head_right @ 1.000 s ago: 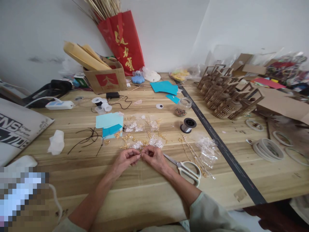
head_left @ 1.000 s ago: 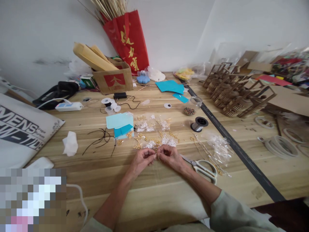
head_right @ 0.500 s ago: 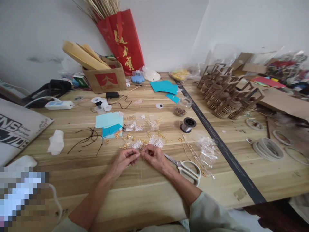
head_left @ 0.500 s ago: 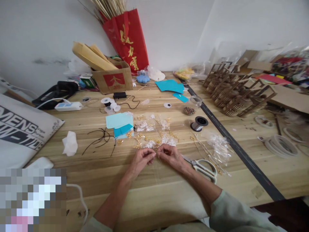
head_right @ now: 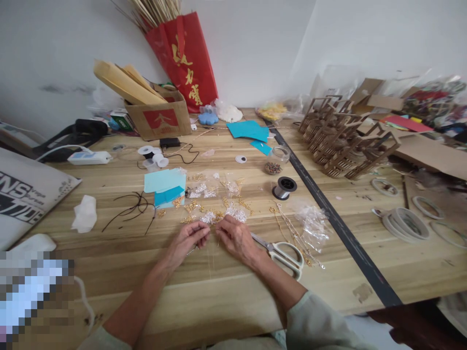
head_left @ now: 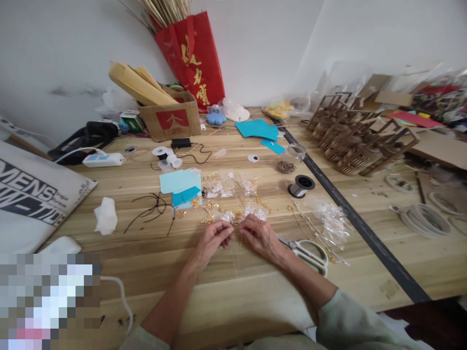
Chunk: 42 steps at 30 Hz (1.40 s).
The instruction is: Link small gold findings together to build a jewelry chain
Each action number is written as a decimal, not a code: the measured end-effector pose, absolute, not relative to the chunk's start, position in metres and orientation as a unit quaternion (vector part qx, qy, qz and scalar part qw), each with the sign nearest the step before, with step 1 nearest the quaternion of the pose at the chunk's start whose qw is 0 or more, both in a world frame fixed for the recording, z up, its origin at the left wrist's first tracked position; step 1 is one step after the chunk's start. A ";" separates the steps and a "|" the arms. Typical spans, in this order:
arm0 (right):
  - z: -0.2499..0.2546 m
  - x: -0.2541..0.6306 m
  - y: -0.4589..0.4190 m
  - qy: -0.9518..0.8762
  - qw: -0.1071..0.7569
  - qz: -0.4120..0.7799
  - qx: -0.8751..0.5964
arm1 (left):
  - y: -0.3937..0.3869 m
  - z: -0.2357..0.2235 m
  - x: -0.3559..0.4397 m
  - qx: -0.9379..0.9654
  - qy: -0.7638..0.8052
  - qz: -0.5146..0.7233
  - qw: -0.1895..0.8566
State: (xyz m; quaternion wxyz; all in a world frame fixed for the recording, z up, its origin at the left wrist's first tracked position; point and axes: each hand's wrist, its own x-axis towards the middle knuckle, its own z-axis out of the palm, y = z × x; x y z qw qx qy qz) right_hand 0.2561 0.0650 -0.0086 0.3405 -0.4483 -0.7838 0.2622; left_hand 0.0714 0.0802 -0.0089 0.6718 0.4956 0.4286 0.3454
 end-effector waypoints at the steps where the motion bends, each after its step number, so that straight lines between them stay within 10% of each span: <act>1: -0.008 0.256 0.065 -0.792 0.338 0.250 -0.443 | 0.080 -0.009 0.072 0.495 0.429 0.345 0.672; 42: -0.010 0.250 0.061 -0.707 0.358 0.371 -0.484 | 0.076 -0.010 0.076 0.627 0.464 0.348 0.520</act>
